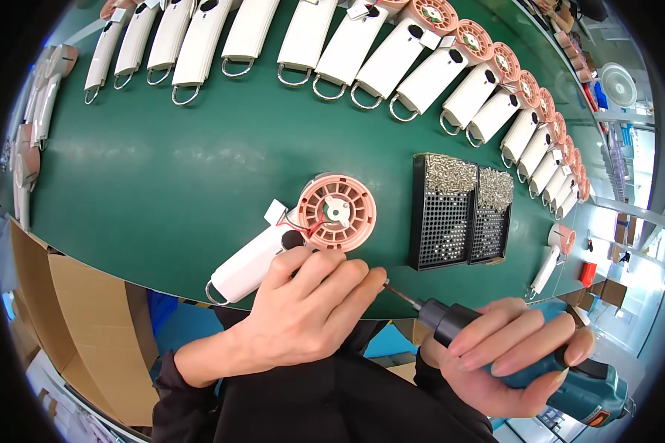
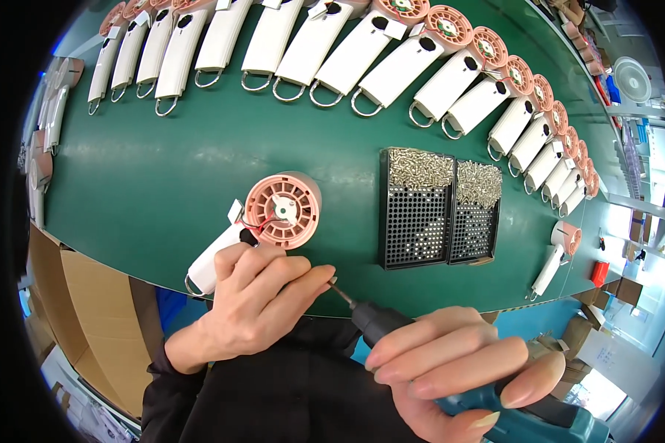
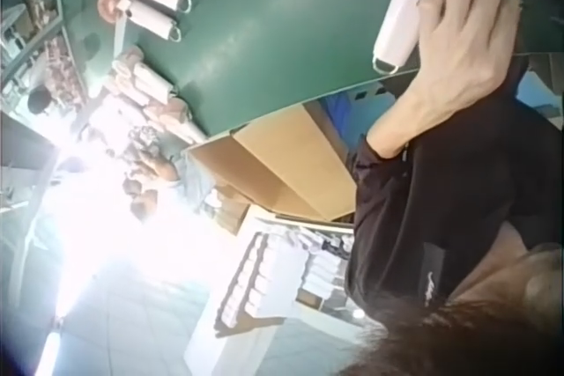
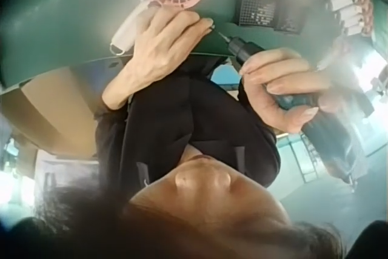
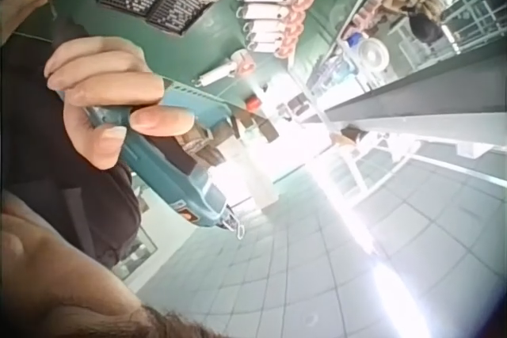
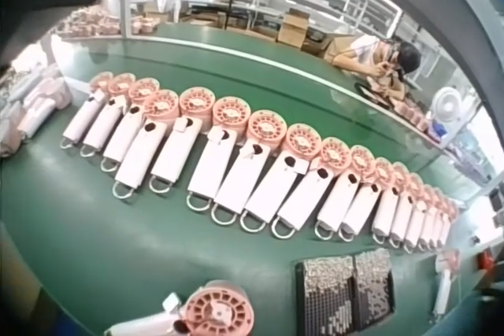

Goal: The person assembles handheld fans by picking up screws from a tray and driving them into each fan casing using an electric screwdriver, then placing the fans along the assembly line.

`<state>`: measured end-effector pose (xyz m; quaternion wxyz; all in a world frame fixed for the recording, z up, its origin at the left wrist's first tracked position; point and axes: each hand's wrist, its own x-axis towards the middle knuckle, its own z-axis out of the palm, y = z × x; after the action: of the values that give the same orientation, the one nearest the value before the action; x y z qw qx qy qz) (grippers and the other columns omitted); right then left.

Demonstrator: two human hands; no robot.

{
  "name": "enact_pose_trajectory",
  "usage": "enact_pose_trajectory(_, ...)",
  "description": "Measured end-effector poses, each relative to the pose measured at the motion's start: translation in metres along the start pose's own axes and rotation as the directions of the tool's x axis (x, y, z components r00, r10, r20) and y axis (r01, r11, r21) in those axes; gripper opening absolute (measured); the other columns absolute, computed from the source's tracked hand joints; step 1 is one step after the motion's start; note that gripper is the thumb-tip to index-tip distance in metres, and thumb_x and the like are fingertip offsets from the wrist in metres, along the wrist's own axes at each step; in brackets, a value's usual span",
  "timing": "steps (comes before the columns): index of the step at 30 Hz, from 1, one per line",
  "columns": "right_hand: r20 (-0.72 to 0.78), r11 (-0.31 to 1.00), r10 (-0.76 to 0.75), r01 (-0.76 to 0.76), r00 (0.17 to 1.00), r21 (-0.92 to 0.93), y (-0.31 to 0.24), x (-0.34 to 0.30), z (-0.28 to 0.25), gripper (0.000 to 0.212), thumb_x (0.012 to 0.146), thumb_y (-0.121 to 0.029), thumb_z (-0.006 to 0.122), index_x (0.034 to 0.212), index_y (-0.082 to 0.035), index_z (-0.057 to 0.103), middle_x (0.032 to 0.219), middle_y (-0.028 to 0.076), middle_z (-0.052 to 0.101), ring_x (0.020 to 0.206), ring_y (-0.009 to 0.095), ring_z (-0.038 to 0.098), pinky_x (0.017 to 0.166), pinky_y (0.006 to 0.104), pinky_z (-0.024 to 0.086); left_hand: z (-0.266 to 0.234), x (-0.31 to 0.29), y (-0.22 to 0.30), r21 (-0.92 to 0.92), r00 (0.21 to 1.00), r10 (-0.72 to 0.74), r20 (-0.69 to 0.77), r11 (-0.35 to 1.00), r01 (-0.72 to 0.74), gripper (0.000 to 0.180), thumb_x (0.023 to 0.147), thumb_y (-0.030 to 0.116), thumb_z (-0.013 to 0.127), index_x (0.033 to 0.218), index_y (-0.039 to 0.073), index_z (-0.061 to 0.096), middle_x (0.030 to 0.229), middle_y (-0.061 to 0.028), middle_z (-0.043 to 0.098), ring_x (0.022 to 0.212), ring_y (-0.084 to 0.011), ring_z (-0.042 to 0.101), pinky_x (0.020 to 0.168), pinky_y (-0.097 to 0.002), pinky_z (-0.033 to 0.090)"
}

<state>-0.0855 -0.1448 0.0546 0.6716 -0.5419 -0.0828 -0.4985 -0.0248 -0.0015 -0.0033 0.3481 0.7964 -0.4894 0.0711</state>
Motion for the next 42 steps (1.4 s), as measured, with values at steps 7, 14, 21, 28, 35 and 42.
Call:
enact_pose_trajectory(7,0.101,1.000,0.013,-0.014,0.995,0.004,0.001,0.001,-0.001,0.025,0.091,-0.017,0.049,0.104,-0.002,0.033,0.065,0.009,0.045,0.040,0.019,0.044,0.034,0.0308,0.047,-0.003,0.002,0.001,0.023,0.998,0.057,0.024,0.998,-0.057,0.026,0.064,0.014,0.077,0.087,0.007,0.065,0.087,-0.0005,0.059,0.078,-0.0167,0.055,0.076,-0.0300,0.036)
enact_pose_trajectory(14,0.181,0.999,0.032,-0.028,0.983,-0.024,0.002,0.000,0.000,0.027,0.091,-0.017,0.050,0.105,-0.002,0.033,0.067,0.012,0.046,0.042,0.020,0.044,0.034,0.0317,0.047,-0.004,0.003,-0.004,0.012,0.994,0.094,0.049,0.995,-0.094,0.025,0.066,0.013,0.076,0.087,0.006,0.065,0.088,-0.0014,0.060,0.079,-0.0171,0.057,0.073,-0.0301,0.040)
enact_pose_trajectory(21,0.069,0.995,0.092,-0.090,0.993,-0.035,-0.001,0.001,0.006,0.025,0.092,-0.020,0.047,0.106,-0.002,0.036,0.066,0.009,0.044,0.041,0.019,0.044,0.033,0.0306,0.046,-0.002,-0.004,-0.007,0.009,0.993,0.122,0.005,0.993,-0.122,0.018,0.068,0.012,0.065,0.084,0.004,0.065,0.092,-0.0050,0.058,0.083,-0.0179,0.057,0.077,-0.0301,0.041)
enact_pose_trajectory(28,0.046,0.997,0.081,-0.081,0.996,-0.012,-0.002,0.005,0.006,0.022,0.092,-0.019,0.046,0.103,-0.002,0.036,0.066,0.008,0.043,0.039,0.018,0.043,0.032,0.0298,0.045,0.002,-0.007,-0.010,-0.032,0.992,0.109,-0.066,0.993,-0.111,0.017,0.068,0.012,0.065,0.084,0.006,0.066,0.093,-0.0045,0.060,0.083,-0.0183,0.057,0.079,-0.0309,0.042)
enact_pose_trajectory(35,0.058,0.998,0.045,-0.043,0.997,-0.035,0.000,0.008,0.004,0.025,0.092,-0.019,0.045,0.106,0.000,0.036,0.066,0.009,0.043,0.039,0.018,0.042,0.033,0.0300,0.044,-0.013,-0.009,-0.014,0.018,0.995,-0.099,-0.011,0.995,0.099,0.060,0.060,0.024,0.084,0.112,0.008,0.059,0.116,-0.0110,0.053,0.103,-0.0279,0.051,0.082,-0.0353,0.041)
enact_pose_trajectory(42,0.043,1.000,-0.013,0.014,0.999,-0.013,-0.001,0.018,0.000,0.026,0.092,-0.020,0.047,0.104,0.002,0.042,0.067,0.007,0.042,0.040,0.015,0.039,0.033,0.0295,0.038,-0.019,-0.017,-0.036,0.133,0.972,-0.176,0.156,0.979,0.156,0.062,0.068,0.009,0.069,0.128,0.014,0.055,0.102,-0.0122,0.054,0.076,-0.0208,0.053,0.064,-0.0311,0.043)
